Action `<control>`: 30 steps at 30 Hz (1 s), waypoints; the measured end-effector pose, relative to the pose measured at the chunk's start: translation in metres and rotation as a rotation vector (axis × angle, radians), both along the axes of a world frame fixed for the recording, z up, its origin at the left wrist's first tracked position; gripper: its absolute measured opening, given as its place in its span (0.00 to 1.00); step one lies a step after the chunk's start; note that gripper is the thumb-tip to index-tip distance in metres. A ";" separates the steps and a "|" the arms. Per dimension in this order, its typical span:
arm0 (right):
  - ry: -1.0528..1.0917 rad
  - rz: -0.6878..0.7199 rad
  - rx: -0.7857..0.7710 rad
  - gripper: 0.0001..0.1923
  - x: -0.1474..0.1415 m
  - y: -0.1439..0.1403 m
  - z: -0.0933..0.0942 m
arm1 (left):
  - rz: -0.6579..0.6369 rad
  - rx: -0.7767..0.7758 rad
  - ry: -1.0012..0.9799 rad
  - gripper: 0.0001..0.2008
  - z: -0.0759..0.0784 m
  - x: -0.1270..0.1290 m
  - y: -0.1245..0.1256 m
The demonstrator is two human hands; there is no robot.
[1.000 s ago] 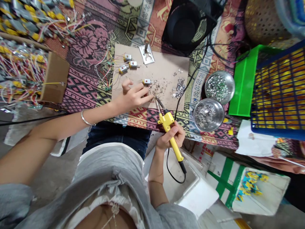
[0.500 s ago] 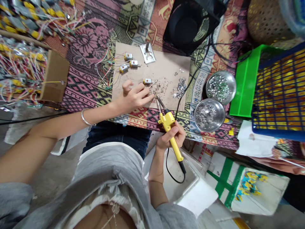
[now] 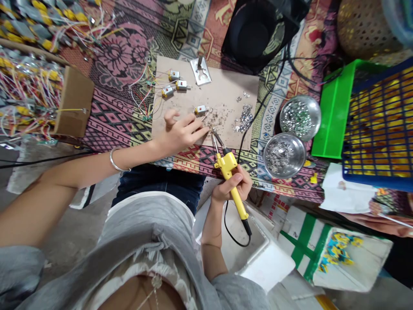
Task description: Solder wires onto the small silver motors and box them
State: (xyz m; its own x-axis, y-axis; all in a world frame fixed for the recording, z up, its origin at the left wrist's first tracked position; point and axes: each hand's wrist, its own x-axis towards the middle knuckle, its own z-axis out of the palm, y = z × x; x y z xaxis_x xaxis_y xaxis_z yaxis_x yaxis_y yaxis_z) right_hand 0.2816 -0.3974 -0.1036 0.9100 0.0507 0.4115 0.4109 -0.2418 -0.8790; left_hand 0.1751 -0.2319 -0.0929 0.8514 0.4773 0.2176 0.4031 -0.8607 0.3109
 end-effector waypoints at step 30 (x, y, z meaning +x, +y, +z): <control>-0.066 -0.042 0.069 0.19 0.002 0.000 -0.010 | 0.085 -0.136 0.147 0.20 0.038 0.006 -0.019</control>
